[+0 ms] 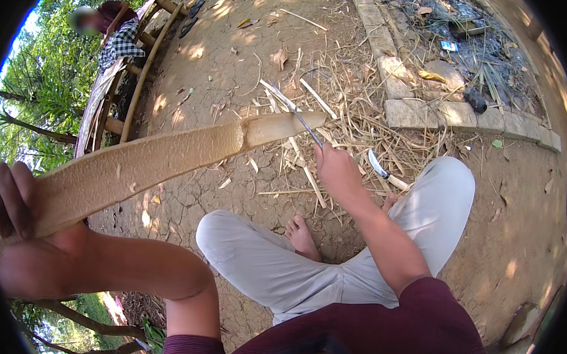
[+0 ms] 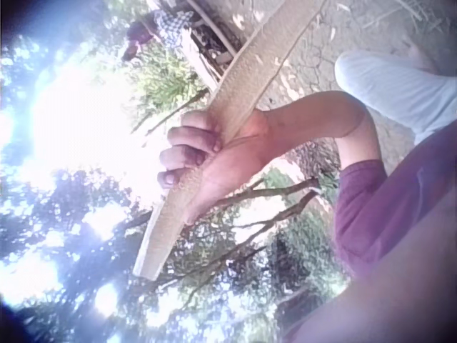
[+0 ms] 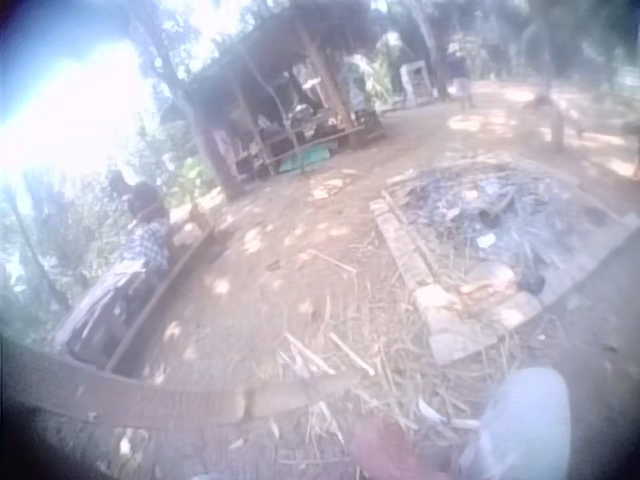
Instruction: The person shaves and smooths a long piece of bamboo using a large blade, handling the wood in sections while sitting on the ground.
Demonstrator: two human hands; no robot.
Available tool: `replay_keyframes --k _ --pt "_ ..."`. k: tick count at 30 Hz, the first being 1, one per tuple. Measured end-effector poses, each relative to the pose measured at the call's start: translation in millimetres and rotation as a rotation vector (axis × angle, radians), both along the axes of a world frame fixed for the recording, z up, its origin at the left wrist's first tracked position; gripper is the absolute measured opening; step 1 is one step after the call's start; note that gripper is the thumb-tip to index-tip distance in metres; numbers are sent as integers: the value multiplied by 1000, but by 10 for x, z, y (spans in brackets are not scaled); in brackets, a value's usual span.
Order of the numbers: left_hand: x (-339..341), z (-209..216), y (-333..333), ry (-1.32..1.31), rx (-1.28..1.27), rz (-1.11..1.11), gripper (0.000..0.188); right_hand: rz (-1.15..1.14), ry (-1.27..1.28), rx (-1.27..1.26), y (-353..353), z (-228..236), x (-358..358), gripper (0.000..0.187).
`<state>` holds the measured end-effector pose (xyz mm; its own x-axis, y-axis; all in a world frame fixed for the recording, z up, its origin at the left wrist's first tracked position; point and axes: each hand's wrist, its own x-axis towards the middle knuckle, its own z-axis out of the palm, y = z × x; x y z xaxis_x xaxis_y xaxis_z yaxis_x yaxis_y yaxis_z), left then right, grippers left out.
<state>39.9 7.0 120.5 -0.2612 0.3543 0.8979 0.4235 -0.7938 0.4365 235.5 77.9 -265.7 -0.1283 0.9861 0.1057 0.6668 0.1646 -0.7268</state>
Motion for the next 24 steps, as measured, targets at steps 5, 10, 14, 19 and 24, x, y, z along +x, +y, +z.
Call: replay_keyframes --k 5,10,14,19,24 --pt "-453 28 -228 0 15 -229 39 74 216 405 -227 205 -140 27" --pt "-455 29 -225 13 -137 -432 40 -29 -149 -202 96 -274 -70 28" --pt "-503 -22 -366 -2 -108 -474 48 119 134 292 -295 177 -198 39" --pt "-400 -177 -345 -16 -89 -373 57 -30 -96 -232 207 -796 5 37" --pt "-774 -184 -435 -93 -47 -337 75 59 -36 -75 2 -153 -158 32"
